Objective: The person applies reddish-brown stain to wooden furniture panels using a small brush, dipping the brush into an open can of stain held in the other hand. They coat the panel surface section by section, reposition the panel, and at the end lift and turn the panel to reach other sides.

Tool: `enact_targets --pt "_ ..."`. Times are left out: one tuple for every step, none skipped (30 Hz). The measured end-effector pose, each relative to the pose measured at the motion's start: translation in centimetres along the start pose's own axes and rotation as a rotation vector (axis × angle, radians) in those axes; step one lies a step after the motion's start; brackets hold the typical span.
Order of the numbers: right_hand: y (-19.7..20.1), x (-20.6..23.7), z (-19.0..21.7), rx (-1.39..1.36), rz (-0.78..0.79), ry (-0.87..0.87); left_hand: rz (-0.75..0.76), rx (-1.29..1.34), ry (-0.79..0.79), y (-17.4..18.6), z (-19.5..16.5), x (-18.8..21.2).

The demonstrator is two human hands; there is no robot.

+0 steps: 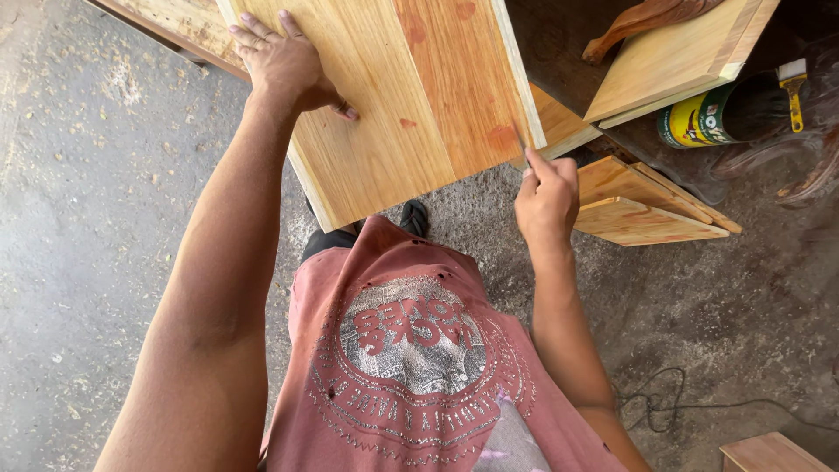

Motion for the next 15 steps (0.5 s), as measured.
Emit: enact_targets --pt "-0.1 -0.2 0.5 0.001 -0.004 0.081 -0.007 -0.001 0.001 0.0 0.0 0.0" --pt "-0.2 -0.3 1.0 0.003 -0.010 0.159 -0.013 -0.003 -0.002 0.0 0.0 0.0" --pt "-0.3 -0.4 1.4 0.008 -0.019 0.235 -0.019 -0.004 -0.011 -0.1 -0.1 0.0" --pt "-0.6 -0.7 1.3 -0.003 0.036 0.197 -0.015 -0.019 -0.012 -0.1 -0.2 0.0" --pt "-0.8 -0.9 1.2 -0.017 0.091 0.166 -0.015 -0.034 -0.007 -0.1 -0.1 -0.1" --pt "-1.2 -1.1 1.1 -0.029 0.152 0.131 -0.009 -0.048 -0.001 -0.2 -0.1 -0.1" --pt "-0.9 -1.3 0.9 -0.019 0.100 0.096 -0.013 -0.032 -0.004 -0.2 -0.1 0.0" --pt "-0.8 -1.5 0.9 -0.010 0.049 0.062 -0.018 -0.016 -0.005 -0.2 -0.1 0.0" --pt "-0.6 -1.6 0.8 -0.005 -0.005 0.031 -0.028 -0.003 -0.005 -0.1 0.0 -0.1" --pt "-0.7 -1.6 1.3 0.018 0.008 0.101 -0.026 -0.004 -0.003 -0.1 0.0 -0.1" --pt "-1.0 -1.5 1.7 0.042 0.021 0.165 -0.022 -0.007 -0.006 -0.1 0.1 -0.1" --pt "-1.0 -1.4 2.1 0.069 0.029 0.233 -0.022 -0.005 -0.011 -0.1 0.1 -0.1" --pt "-1.3 -1.5 2.1 0.026 0.080 0.198 -0.020 -0.008 -0.007 -0.1 0.1 -0.2" --pt "-1.5 -1.5 2.0 -0.018 0.136 0.163 -0.014 -0.012 0.000 -0.2 0.2 -0.1" --pt "-1.8 -1.5 1.8 -0.058 0.195 0.121 -0.002 -0.015 0.002 -0.3 0.2 -0.2"
Point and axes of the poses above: each hand's wrist, its own x-axis away from the middle knuckle, its own y-axis out of the back of the hand, z = x × y, the point moved 5 cm from there along -x, towards the middle knuckle, and after that the axes turned 4 degrees about -y, right-handed, at the moved point
